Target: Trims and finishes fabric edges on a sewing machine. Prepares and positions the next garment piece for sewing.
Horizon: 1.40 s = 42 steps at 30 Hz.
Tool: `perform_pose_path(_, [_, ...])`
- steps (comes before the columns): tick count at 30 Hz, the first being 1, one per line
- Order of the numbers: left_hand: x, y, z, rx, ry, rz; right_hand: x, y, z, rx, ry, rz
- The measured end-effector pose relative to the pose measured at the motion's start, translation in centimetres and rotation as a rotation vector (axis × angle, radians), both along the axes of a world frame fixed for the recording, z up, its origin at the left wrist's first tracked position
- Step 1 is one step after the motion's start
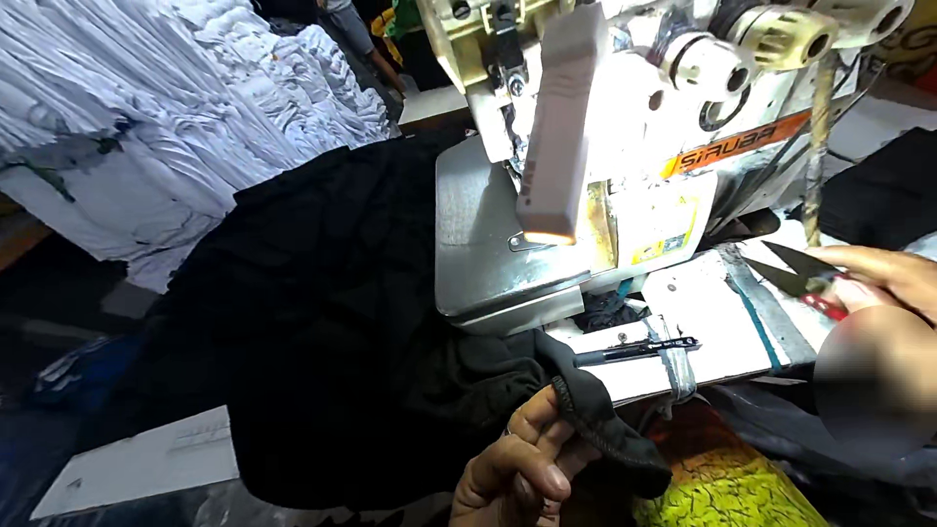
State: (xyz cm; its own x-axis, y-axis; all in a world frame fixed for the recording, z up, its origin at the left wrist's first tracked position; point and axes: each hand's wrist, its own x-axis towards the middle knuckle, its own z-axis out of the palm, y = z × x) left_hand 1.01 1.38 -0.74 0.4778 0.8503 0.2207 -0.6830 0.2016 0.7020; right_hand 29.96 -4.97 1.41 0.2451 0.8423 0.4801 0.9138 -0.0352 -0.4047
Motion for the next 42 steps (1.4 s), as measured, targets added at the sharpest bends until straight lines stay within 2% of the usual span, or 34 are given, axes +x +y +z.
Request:
perform_pose_path(4, [0.3,0.0,0.1,0.038,0.039,-0.002,-4.9,-2.0,3.2,-0.106,0.118,0.405])
perform_pose_path(7, [0.4,-0.2,0.2,0.102,0.110,0.018,-7.2,-0.9,2.8,-0.114,0.079,0.502])
perform_pose_path(18, [0.0,-0.9,0.0,0.264,0.275,0.029,-9.0,1.3,0.0,0.114,-0.101,0.458])
perform_pose_path(21, [-0.1,-0.9,-0.2,0.232,0.252,0.038,-8.8,1.5,-0.2,0.117,-0.082,0.444])
perform_pose_path(28, [0.0,-0.7,0.0,0.218,0.207,0.047,-7.8,0.1,1.2,-0.031,-0.050,0.537])
perform_pose_path(33, [-0.3,-0.8,0.0,0.330,0.299,-0.015,-9.2,1.0,0.2,0.109,-0.070,0.515])
perform_pose_path(36, [-0.6,-1.0,0.0,0.312,0.305,0.007,-8.8,1.2,0.1,0.110,0.022,0.465])
perform_pose_path(39, [-1.0,-0.9,0.6,0.245,0.330,0.116,-7.0,0.2,0.5,0.048,0.106,0.341])
perform_pose_path(42, [-2.0,-0.9,1.6,0.328,0.460,0.209,-3.2,-0.6,0.4,0.003,0.006,0.145])
